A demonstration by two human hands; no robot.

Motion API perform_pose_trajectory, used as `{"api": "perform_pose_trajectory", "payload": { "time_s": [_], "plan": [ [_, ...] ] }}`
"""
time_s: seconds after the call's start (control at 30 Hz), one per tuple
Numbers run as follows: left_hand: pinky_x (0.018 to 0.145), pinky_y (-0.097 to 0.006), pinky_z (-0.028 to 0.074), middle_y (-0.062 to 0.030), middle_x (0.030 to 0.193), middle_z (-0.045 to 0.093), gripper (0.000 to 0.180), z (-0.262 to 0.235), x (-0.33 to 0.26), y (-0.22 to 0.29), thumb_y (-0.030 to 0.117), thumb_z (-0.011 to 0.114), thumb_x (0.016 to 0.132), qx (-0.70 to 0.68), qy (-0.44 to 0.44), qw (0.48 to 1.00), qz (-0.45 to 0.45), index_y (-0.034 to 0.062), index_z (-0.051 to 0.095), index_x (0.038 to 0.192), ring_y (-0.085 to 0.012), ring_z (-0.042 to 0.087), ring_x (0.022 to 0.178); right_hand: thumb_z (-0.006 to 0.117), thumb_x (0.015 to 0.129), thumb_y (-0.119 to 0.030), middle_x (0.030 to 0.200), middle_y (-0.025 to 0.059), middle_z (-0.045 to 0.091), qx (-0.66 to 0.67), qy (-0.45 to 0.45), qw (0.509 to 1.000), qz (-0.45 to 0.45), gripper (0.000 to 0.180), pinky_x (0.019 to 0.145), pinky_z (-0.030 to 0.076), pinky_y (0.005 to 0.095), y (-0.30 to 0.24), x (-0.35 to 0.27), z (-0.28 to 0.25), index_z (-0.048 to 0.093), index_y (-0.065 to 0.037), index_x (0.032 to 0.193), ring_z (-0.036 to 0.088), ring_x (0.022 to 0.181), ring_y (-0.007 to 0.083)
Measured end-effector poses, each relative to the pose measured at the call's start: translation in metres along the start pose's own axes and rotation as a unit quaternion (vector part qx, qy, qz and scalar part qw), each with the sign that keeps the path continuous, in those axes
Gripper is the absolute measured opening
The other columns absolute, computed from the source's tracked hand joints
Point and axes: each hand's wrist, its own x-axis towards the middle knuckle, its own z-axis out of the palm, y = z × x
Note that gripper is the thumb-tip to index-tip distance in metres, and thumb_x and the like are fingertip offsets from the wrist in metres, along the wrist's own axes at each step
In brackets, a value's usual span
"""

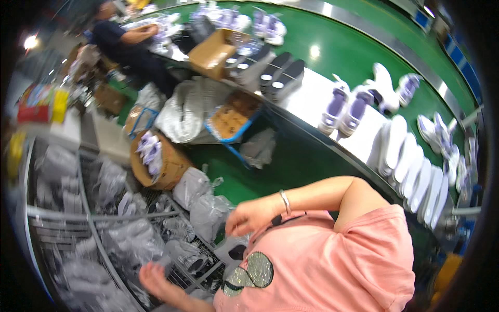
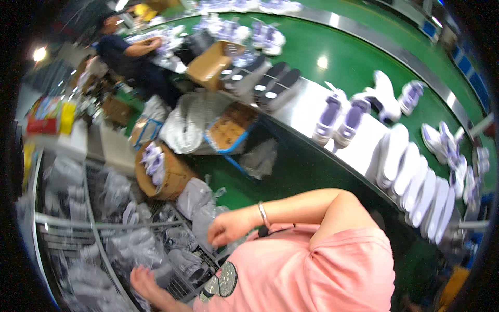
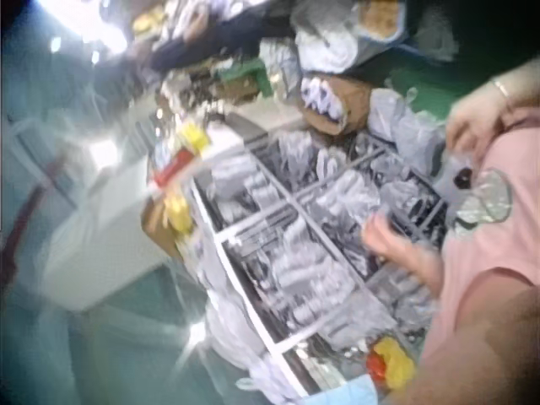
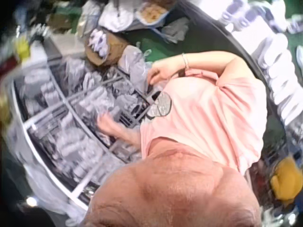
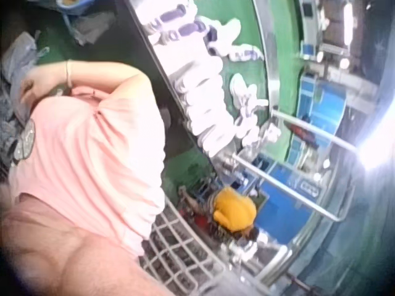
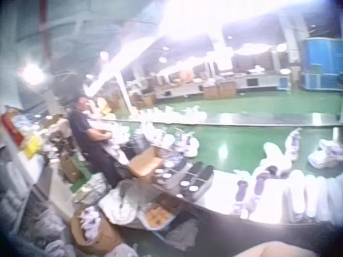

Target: The person picks up several insoles from a shelf, then takes individual shoes from a conveyor belt and inserts an insole into each shoe by hand.

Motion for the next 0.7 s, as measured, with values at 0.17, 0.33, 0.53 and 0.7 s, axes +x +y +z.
{"api": "perform_pose_trajectory", "payload": {
  "time_s": [0.17, 0.33, 0.53, 0.7],
  "plan": [
    [0.076, -0.027, 0.044, -0.0112, 0.094, 0.057, 0.021, 0.217, -0.008, 0.028, 0.007, 0.049, 0.087, -0.016, -0.293, 0.956, -0.022, -0.0033, 0.050, 0.105, -0.0156, 0.055, 0.085, 0.053, 0.079, -0.022, 0.086, 0.0154, 0.060, -0.206, 0.280, 0.933, 0.095, 0.024, 0.072, 0.045, 0.0364, 0.007, -0.120, -0.068, 0.059, -0.002, 0.091, 0.057, 0.082, 0.0300],
    [0.069, -0.023, 0.043, -0.0068, 0.087, 0.059, 0.022, 0.365, -0.059, 0.062, 0.009, 0.051, 0.086, -0.087, -0.607, 0.788, -0.055, -0.0006, 0.051, 0.105, -0.0104, 0.054, 0.073, 0.053, 0.081, -0.017, 0.089, 0.0145, 0.059, -0.276, 0.564, 0.751, 0.205, 0.022, 0.075, 0.045, 0.0359, -0.008, -0.232, -0.079, 0.058, -0.003, 0.097, 0.056, 0.084, 0.0289],
    [0.063, -0.027, 0.046, -0.0097, 0.080, 0.060, 0.033, 0.485, -0.155, 0.083, 0.013, 0.058, 0.081, -0.039, -0.773, 0.610, 0.172, 0.0014, 0.049, 0.111, -0.0141, 0.057, 0.068, 0.055, 0.080, -0.017, 0.090, 0.0145, 0.059, -0.246, 0.767, 0.505, 0.309, 0.024, 0.072, 0.044, 0.0332, -0.026, -0.310, -0.060, 0.057, -0.001, 0.099, 0.056, 0.081, 0.0280],
    [0.065, -0.038, 0.041, -0.0115, 0.081, 0.059, 0.063, 0.549, -0.224, 0.096, 0.040, 0.063, 0.072, 0.089, -0.682, 0.354, 0.634, 0.0166, 0.041, 0.126, -0.0259, 0.055, 0.076, 0.056, 0.078, -0.018, 0.093, 0.0149, 0.056, -0.338, 0.744, 0.406, 0.409, 0.029, 0.077, 0.043, 0.0374, -0.031, -0.365, -0.088, 0.054, -0.002, 0.103, 0.052, 0.089, 0.0314]
  ]
}}
